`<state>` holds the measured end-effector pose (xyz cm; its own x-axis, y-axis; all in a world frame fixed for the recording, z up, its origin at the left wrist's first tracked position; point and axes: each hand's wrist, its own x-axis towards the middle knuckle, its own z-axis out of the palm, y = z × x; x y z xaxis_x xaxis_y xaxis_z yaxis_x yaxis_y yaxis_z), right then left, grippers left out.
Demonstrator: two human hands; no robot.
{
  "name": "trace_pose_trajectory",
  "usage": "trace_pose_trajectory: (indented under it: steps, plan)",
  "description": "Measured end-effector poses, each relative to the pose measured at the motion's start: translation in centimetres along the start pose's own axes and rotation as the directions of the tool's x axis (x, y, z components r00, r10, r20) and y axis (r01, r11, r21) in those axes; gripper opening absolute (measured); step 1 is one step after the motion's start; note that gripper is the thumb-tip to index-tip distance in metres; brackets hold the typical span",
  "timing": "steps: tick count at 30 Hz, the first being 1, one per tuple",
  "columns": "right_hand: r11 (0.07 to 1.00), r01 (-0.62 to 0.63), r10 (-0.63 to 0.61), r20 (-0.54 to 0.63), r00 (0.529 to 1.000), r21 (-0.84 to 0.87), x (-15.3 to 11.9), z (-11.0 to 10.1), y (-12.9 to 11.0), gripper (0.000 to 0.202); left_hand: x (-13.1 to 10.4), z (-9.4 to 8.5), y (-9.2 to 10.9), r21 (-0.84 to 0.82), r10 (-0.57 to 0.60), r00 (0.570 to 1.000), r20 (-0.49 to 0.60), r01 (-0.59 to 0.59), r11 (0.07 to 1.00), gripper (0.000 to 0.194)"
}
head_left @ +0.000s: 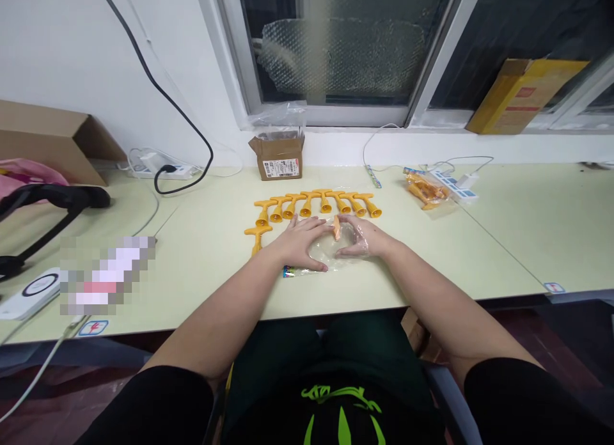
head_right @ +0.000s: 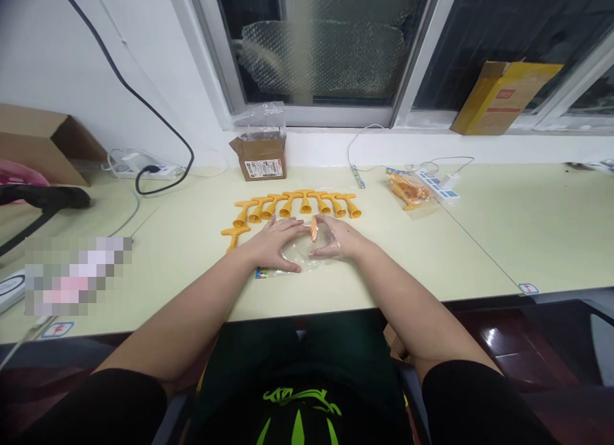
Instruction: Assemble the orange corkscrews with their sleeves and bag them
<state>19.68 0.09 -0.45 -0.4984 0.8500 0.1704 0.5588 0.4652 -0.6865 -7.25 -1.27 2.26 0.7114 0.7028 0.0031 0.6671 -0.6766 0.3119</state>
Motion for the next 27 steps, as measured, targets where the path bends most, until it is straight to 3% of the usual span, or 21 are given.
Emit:
trace_pose_trajectory:
  steps: [6,10,12,14,16,17,19,21,22,25,27]
  plan:
    - [0.998,0.002,-0.003,-0.013,1.0,-0.069,0.0,-0.4,0.1,0.1,-0.2,-0.2,-0.7,-0.007,-0.035,0.999,0.026,0.035,0.999,0.111]
    - [0.988,-0.109,0.104,-0.049,0.993,-0.112,0.0,-1.1,1.1,0.055,-0.3,-0.3,-0.4,0.01,-0.033,0.998,0.059,0.032,0.999,0.108]
    - [0.987,-0.157,0.153,-0.079,0.985,-0.038,-0.1,-1.7,1.8,0.035,-0.3,-0.7,-0.1,0.007,-0.013,1.0,-0.001,0.013,1.0,0.099]
    - [0.984,-0.16,0.172,-0.168,0.971,0.081,-0.3,-2.5,2.4,0.027,-0.5,-1.5,-0.2,0.0,-0.028,0.986,-0.162,0.028,1.0,0.077]
    - [0.975,-0.118,0.172,-0.301,0.938,0.19,-0.5,-3.2,2.9,0.023,-0.9,-2.6,-1.0,-0.015,-0.124,0.918,-0.377,0.128,0.992,0.047]
    - [0.967,-0.096,0.178,-0.36,0.916,0.234,-0.5,-3.6,3.1,0.023,-1.2,-3.2,-1.6,-0.039,-0.206,0.859,-0.469,0.213,0.976,0.034]
    - [0.95,-0.065,0.201,-0.436,0.877,0.307,-0.5,-4.0,3.3,0.024,-2.4,-4.6,-3.4,-0.121,-0.411,0.73,-0.547,0.416,0.901,0.021]
    - [0.936,-0.062,0.229,-0.464,0.856,0.347,-0.5,-4.2,3.3,0.025,-4.0,-5.9,-5.3,-0.185,-0.609,0.617,-0.497,0.611,0.77,0.022]
    - [0.933,-0.066,0.236,-0.462,0.855,0.353,-0.5,-4.2,3.3,0.026,-4.8,-6.3,-6.1,-0.176,-0.685,0.588,-0.431,0.69,0.702,0.027]
    - [0.935,-0.084,0.234,-0.422,0.876,0.346,-0.4,-4.0,3.3,0.026,-6.9,-6.9,-8.0,-0.13,-0.833,0.547,-0.088,0.822,0.554,0.048]
    - [0.938,-0.095,0.229,-0.392,0.891,0.334,-0.3,-3.8,3.2,0.027,-7.8,-6.7,-8.5,-0.159,-0.841,0.537,0.059,0.837,0.523,0.052]
